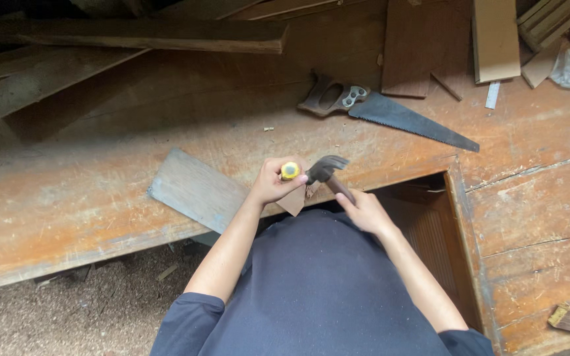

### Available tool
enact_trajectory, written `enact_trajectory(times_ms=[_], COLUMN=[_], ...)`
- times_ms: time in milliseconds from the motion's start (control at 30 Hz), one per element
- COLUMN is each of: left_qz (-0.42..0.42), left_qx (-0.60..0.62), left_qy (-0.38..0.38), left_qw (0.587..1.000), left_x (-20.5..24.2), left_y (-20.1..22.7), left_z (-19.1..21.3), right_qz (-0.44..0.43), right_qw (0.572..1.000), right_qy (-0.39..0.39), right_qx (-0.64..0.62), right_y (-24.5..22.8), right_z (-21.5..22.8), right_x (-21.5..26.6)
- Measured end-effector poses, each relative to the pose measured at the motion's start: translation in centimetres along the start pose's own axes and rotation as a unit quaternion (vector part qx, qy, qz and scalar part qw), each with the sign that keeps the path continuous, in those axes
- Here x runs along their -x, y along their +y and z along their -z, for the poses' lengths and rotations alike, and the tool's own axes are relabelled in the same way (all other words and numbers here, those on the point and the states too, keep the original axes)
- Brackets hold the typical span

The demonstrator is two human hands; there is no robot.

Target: The person uses a hammer and a chisel to drive a nail into a small wooden block on a workbench. After completing the nailing, the person gathers several nails from the workbench and places them into a small wooden box.

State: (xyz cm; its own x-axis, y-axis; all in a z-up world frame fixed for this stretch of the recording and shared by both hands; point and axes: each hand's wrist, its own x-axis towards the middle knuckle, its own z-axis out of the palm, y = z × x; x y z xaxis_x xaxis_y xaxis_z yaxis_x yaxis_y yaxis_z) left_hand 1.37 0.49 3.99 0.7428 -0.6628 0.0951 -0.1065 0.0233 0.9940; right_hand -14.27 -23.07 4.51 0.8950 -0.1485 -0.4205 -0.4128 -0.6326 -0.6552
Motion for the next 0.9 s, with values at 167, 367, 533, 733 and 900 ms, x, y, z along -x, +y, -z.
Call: enact_trajectory(times_ms=[167, 367, 533, 733, 900], left_qz=[0.032, -0.047, -0.09, -0.035, 0.05], left_qx=[0.142, 0.354, 0.383, 0.342, 0.221], left_qy=[0.1, 0.321, 0.32, 0.246, 0.198], left_qw=[0.984, 0.877, 0.862, 0.906, 0.953], left_x=[3.0, 5.7, 6.5, 3.7, 2.7], left_y=[-4.3, -6.8, -6.0, -5.6, -4.7], left_z=[1.2, 7.1, 8.1, 3.6, 1.2], right_qz=[-0.164, -0.161, -0.15, -0.151, -0.162], right_qw=[0.972, 0.971, 0.975, 0.977, 0.975], right_qy=[-0.117, -0.13, -0.127, -0.128, -0.141], right_qx=[-0.12, -0.119, -0.106, -0.078, -0.055], right_y=[1.9, 1.9, 1.6, 1.4, 1.0], right_z=[-2.5, -1.8, -1.6, -1.2, -1.1], right_x=[-1.9, -2.7, -2.9, -3.2, -3.3])
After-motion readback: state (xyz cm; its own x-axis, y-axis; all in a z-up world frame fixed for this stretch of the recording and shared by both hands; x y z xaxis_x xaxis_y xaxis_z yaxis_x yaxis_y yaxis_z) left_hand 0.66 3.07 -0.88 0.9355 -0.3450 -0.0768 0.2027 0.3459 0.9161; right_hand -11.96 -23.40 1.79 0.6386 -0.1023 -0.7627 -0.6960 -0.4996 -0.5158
